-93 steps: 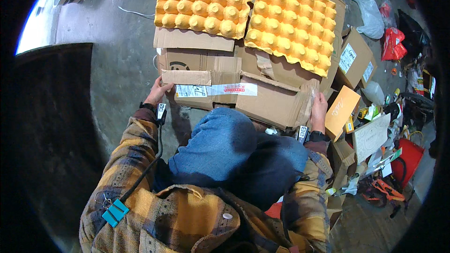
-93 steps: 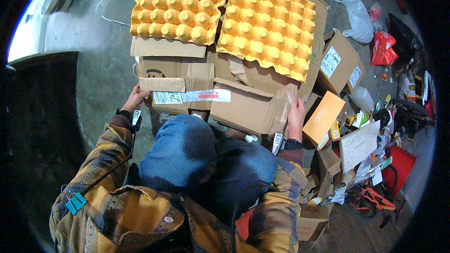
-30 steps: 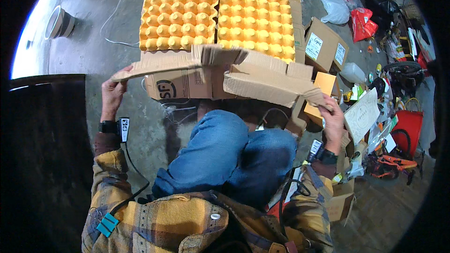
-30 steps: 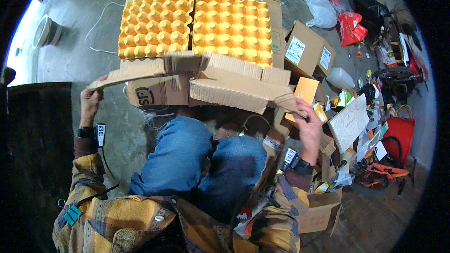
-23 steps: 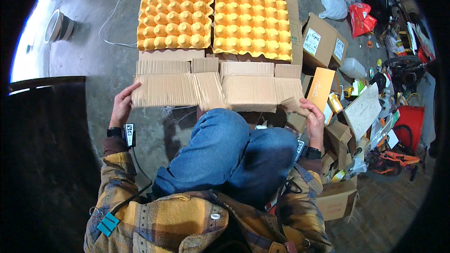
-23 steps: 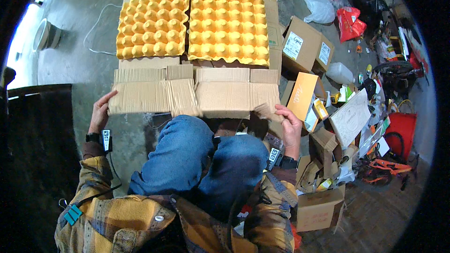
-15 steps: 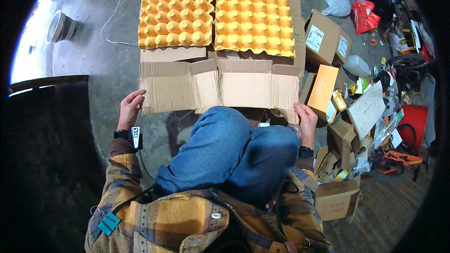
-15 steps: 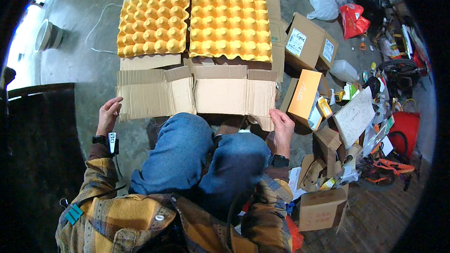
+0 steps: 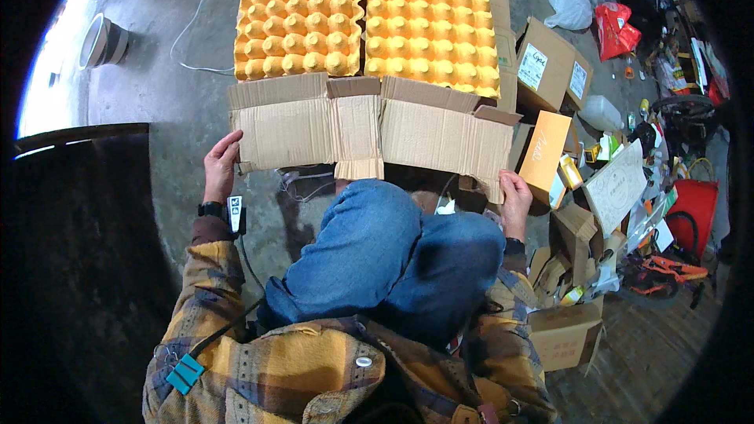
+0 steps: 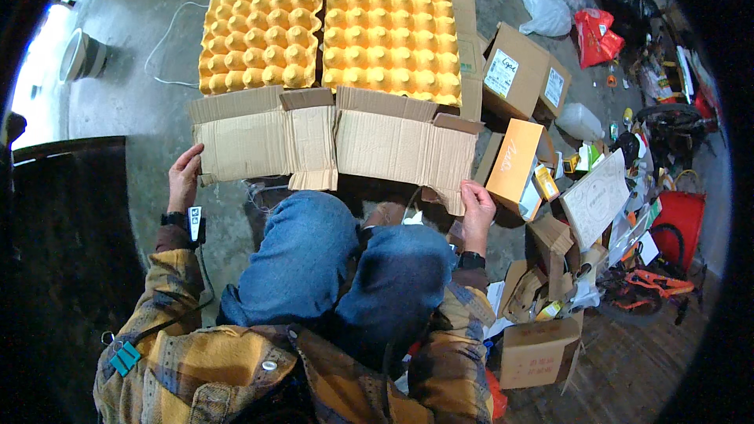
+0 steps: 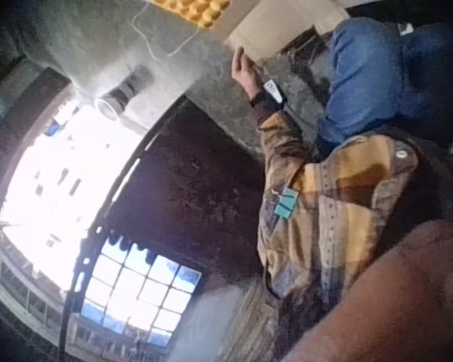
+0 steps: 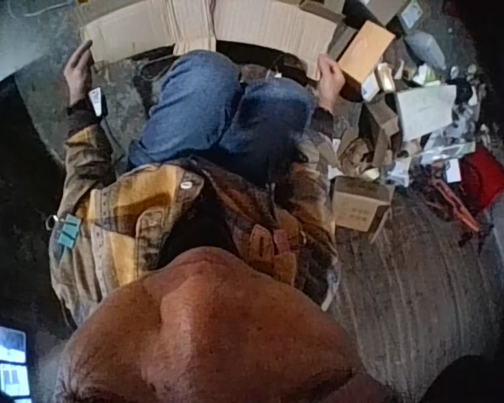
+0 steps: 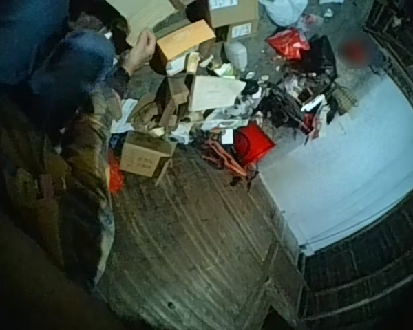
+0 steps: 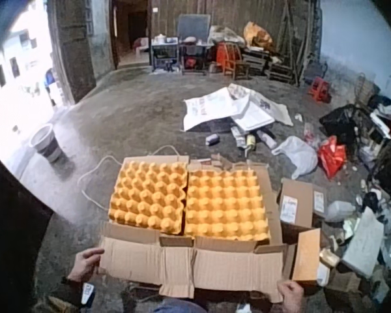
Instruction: The person sits on the floor and assembles a structure using cardboard boxes and yellow egg cartons. They flatten boxes, cut a small piece with scissors, and arrange the cartons on top of the cardboard base.
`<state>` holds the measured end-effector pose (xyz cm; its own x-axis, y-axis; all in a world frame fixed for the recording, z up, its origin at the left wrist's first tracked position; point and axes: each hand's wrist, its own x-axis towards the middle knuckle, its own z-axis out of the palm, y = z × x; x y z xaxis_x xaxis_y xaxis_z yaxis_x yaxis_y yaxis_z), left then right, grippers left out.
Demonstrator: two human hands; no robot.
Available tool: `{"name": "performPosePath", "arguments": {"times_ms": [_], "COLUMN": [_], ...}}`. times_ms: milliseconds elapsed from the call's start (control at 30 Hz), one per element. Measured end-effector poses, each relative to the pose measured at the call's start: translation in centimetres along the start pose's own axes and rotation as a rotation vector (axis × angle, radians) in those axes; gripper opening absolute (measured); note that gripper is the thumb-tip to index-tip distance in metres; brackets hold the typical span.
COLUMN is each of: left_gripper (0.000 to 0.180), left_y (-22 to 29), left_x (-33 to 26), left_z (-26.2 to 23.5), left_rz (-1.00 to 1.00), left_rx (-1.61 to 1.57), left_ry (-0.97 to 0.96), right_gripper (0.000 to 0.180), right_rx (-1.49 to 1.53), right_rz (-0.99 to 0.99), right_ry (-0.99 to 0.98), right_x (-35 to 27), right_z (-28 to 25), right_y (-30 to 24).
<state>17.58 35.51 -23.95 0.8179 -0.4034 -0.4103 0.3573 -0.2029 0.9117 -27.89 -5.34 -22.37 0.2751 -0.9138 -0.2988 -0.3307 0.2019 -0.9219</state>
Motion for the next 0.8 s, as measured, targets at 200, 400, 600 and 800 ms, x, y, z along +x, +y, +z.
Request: {"name": "performPosePath", "arguments": {"times_ms": [200,400,600,800], "left_gripper": [0.033,0.046,0.047,0.051], "left_y": [-2.7,-2.7,-1.3,0.0], "left_x": [2.4,2.2,1.5,-0.1], "left_z": [0.0,1.2,1.7,1.4], "left_rz": [0.043,0.108,0.005,-0.083], "left_rx": [0.204,0.292,0.093,-0.018], "left_ry": [0.002,-0.029,0.006,0.036], "right_gripper": [0.011,0.014,0.014,0.018], "right_rx": [-0.045,-0.184,-0.238,-0.346], "right_rz": [0.024,-0.006,-0.049,-0.196], "right_ry": [-0.063,-0.073,-0.023,-0.024], "right_x": [2.0,3.0,3.5,4.1], "right_z": [2.6,4.1,5.0,4.8], "right_y": [1.3,1.4,1.5,0.9]}}
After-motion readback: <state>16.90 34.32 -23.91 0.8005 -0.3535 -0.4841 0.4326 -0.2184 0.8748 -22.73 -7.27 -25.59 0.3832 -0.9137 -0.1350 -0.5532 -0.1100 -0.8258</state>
